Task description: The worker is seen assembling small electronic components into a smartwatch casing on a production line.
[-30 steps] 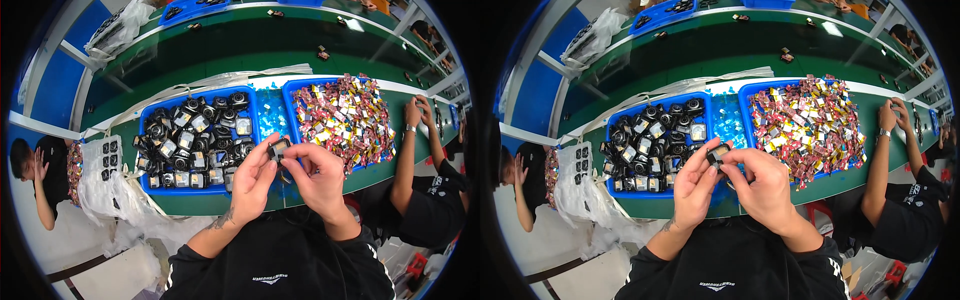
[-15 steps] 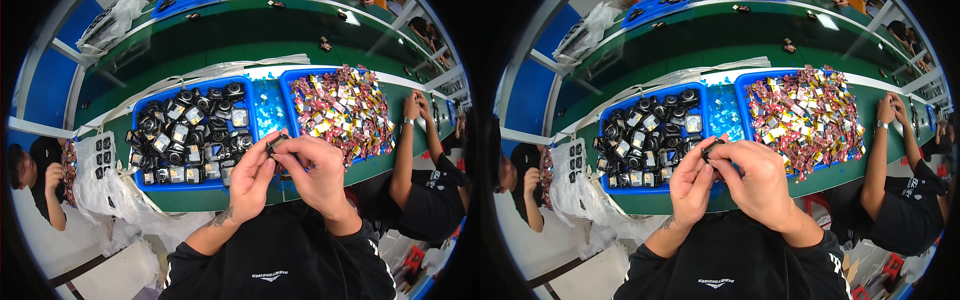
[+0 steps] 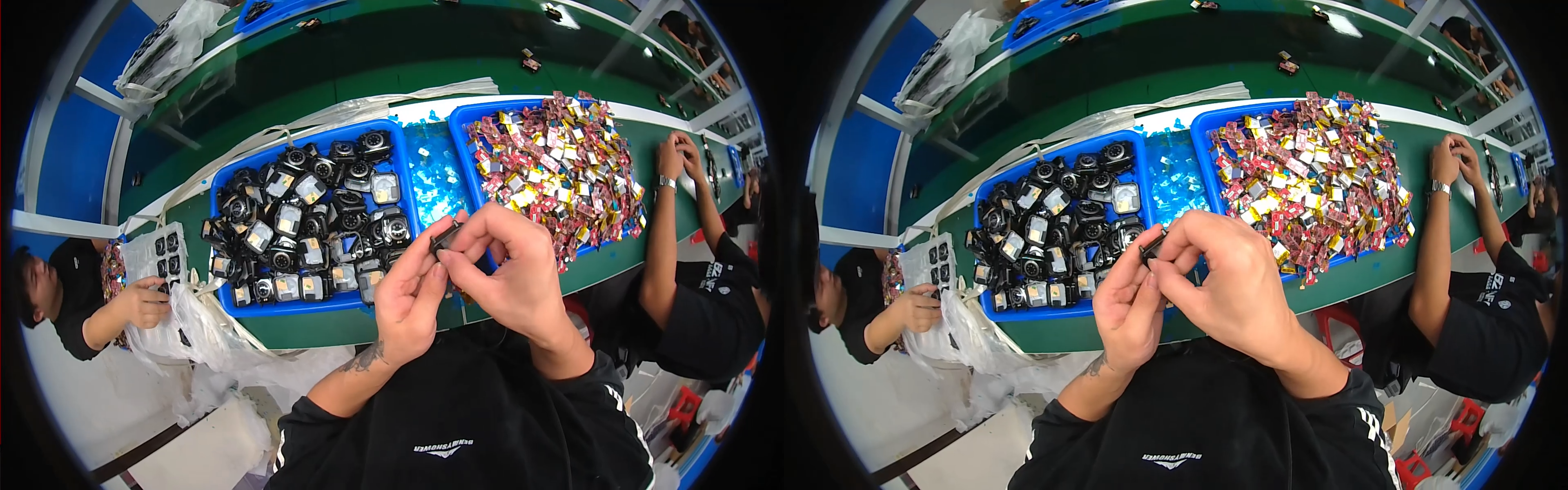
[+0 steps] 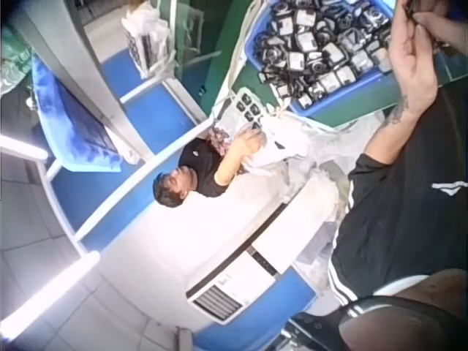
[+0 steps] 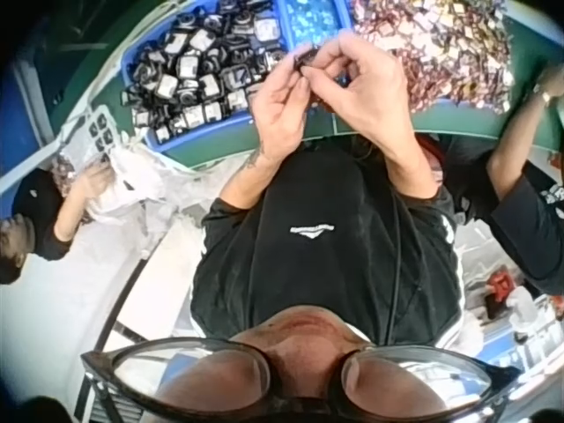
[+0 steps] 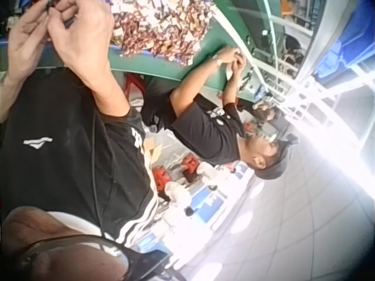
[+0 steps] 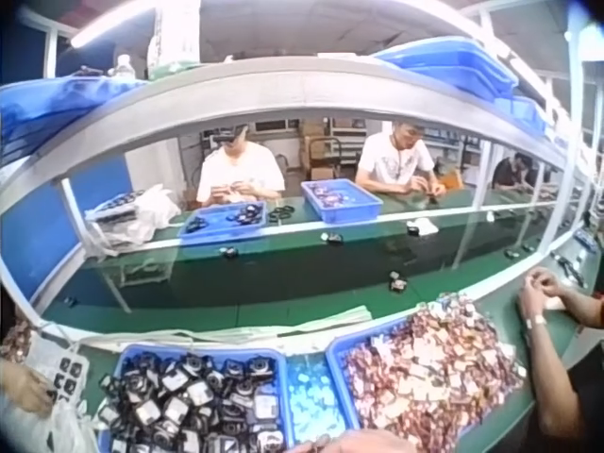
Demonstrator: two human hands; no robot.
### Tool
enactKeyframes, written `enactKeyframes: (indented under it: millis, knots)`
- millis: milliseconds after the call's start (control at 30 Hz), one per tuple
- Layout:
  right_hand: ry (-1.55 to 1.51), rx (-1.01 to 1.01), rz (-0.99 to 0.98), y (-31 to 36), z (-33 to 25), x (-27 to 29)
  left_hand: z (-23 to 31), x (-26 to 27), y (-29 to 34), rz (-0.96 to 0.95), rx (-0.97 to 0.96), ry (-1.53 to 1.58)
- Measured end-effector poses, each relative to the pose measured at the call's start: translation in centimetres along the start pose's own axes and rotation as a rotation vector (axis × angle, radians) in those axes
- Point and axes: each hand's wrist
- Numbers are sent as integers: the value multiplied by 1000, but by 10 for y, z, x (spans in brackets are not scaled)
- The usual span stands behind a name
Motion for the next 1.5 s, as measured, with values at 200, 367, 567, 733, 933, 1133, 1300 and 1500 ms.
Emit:
enactKeyframes:
  millis: [200, 367, 567, 733, 933, 1133, 1300, 1500]
  knots:
    - [-28, 20, 14, -2, -5, 4, -2, -7, 6, 135, -85, -11]
    - [-66, 75, 23, -2, 20, -3, -4, -8, 1, 181, -84, 77]
    - [-603, -356, -74, 18, 33, -3, 6, -7, -14, 245, -249, 213]
    - [-684, -352, -204, 22, 25, -1, 7, 19, -16, 97, -408, -276]
    - [-601, -278, -87, 23, 26, 0, 28, 27, -14, -30, -346, -545]
    - [-424, -240, -121, 22, 13, -16, 14, 18, -13, 126, -308, -288]
    - [-586, -205, -27, 23, 15, -19, 13, 18, -13, 90, -283, -301]
    - [-179, 149, 32, 14, 8, 1, 29, 29, -16, -25, -586, -891]
Point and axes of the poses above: each hand's wrist, its own y-axis away from the middle knuckle, its own x-axis out of the back of the hand, z = x × y, and after that the axes turned 7 degrees about -y, right-handed
